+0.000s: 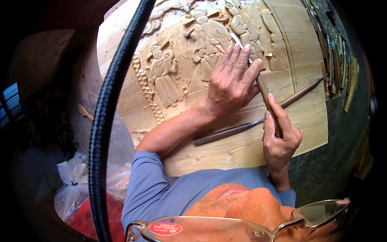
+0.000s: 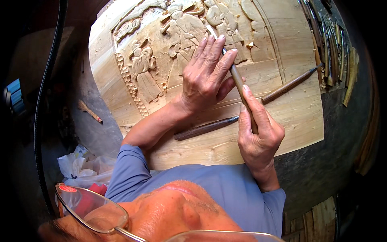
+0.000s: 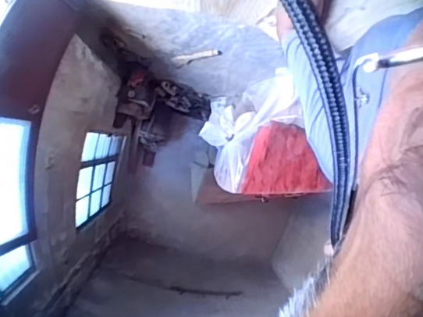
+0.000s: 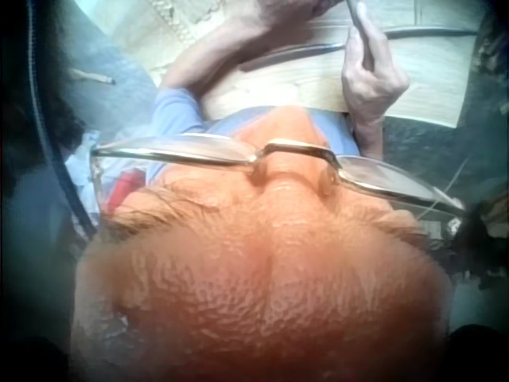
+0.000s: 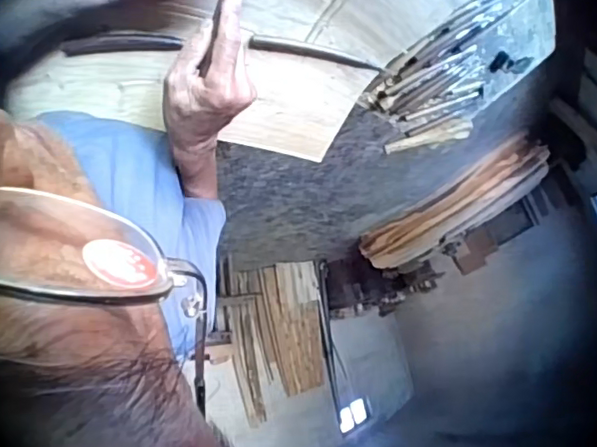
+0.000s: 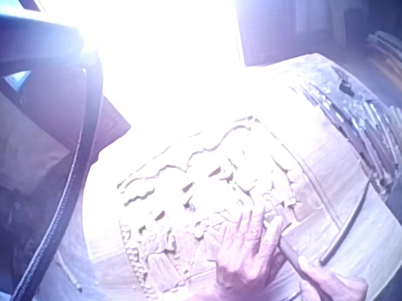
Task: The person carves a wooden board to create a relief scene. They use a chisel by hand to define shapes and later tap the chisel with a wooden mallet to remove larger pieces of wood. They select different chisels from a set on the workbench to work on various details of the figures.
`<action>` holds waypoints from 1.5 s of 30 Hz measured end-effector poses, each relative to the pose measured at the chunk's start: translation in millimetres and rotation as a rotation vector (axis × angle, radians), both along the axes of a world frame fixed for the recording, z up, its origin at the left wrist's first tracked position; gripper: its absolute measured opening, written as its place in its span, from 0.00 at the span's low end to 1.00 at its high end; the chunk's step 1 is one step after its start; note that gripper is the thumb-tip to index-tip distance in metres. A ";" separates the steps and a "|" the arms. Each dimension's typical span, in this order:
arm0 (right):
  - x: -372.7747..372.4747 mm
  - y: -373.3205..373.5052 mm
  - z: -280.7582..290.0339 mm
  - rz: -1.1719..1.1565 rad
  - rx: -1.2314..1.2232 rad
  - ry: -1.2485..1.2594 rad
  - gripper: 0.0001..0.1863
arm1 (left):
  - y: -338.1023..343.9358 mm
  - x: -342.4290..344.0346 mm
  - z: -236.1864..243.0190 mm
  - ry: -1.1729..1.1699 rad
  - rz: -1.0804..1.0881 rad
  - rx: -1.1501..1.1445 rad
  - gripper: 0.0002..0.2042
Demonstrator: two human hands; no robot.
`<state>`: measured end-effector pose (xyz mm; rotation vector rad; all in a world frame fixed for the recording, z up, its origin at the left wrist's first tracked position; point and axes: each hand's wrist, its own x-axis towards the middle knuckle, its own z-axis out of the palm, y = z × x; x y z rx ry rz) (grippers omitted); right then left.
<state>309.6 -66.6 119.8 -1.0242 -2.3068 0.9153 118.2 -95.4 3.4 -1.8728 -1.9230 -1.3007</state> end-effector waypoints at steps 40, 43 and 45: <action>-14.5 -8.3 -23.9 -0.063 -0.043 0.085 0.22 | 3.7 -9.3 -0.6 -0.032 -0.003 0.016 0.34; -18.9 -6.5 -25.7 -0.067 -0.040 0.087 0.22 | 8.6 -14.0 -2.6 -0.017 0.011 -0.007 0.33; -26.5 -2.8 -28.4 -0.086 -0.062 0.104 0.23 | 11.1 -16.6 -0.3 -0.015 0.019 -0.026 0.32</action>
